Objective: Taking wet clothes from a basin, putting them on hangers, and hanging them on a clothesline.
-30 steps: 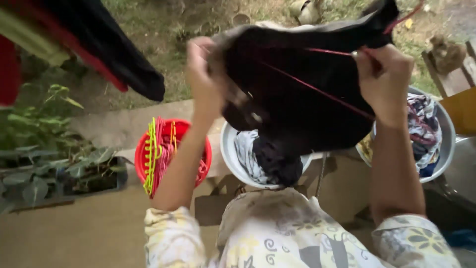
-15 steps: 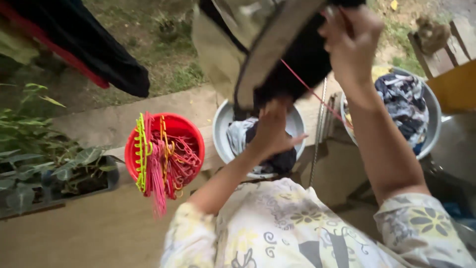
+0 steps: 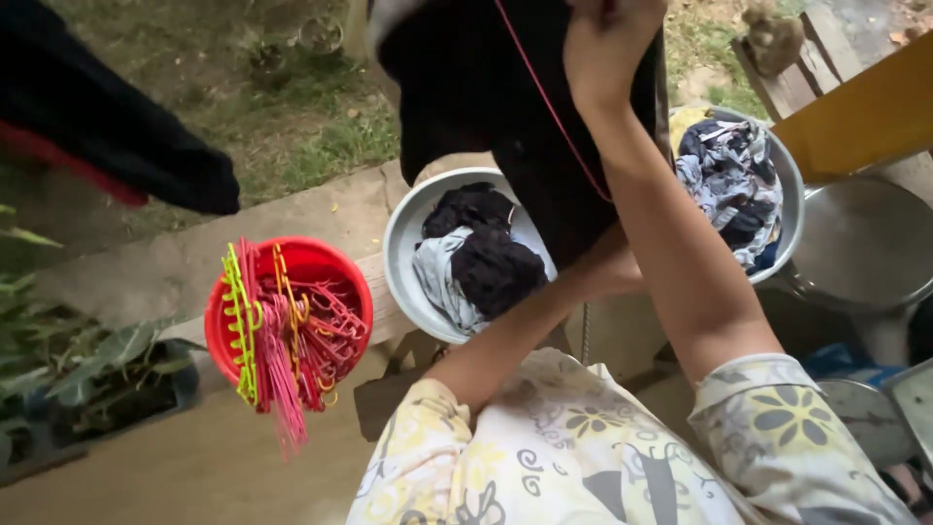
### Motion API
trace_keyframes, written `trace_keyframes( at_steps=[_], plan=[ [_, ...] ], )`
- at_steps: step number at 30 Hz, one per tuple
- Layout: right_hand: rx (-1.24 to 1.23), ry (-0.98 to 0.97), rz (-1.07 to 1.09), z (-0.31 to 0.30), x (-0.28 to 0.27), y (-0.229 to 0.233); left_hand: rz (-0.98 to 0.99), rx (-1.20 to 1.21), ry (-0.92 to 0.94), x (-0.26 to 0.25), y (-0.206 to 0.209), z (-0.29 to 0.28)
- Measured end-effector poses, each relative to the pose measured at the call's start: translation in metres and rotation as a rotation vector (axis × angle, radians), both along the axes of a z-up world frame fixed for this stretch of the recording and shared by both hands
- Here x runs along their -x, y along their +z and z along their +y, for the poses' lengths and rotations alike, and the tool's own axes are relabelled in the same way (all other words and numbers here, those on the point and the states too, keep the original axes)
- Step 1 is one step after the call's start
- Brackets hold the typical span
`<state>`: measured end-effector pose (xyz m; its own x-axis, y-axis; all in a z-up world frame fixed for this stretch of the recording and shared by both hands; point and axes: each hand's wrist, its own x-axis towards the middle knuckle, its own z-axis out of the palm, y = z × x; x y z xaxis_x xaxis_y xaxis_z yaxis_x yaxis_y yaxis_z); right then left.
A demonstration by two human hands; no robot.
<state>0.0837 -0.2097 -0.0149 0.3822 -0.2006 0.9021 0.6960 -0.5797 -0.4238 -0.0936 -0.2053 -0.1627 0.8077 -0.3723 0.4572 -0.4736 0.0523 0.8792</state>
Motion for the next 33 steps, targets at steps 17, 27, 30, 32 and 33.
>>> trace_keyframes(
  at_steps=[17,27,30,32,33],
  plan=[
    [0.638,0.596,0.374,-0.086,0.075,0.070,-0.700,-0.442,0.694,-0.043,0.233,0.199],
    [0.980,0.136,0.474,-0.091,0.141,0.133,-0.558,-0.340,0.176,-0.102,0.195,0.198],
    [0.632,-0.061,0.378,-0.110,0.148,0.101,-0.631,-0.294,0.270,-0.105,0.204,0.214],
    [0.570,-0.223,0.181,-0.100,0.125,0.069,-0.668,-0.303,0.319,-0.104,0.212,0.234],
    [0.535,-0.171,0.218,-0.095,0.106,0.047,-0.667,-0.321,0.332,-0.099,0.213,0.242]
  ],
)
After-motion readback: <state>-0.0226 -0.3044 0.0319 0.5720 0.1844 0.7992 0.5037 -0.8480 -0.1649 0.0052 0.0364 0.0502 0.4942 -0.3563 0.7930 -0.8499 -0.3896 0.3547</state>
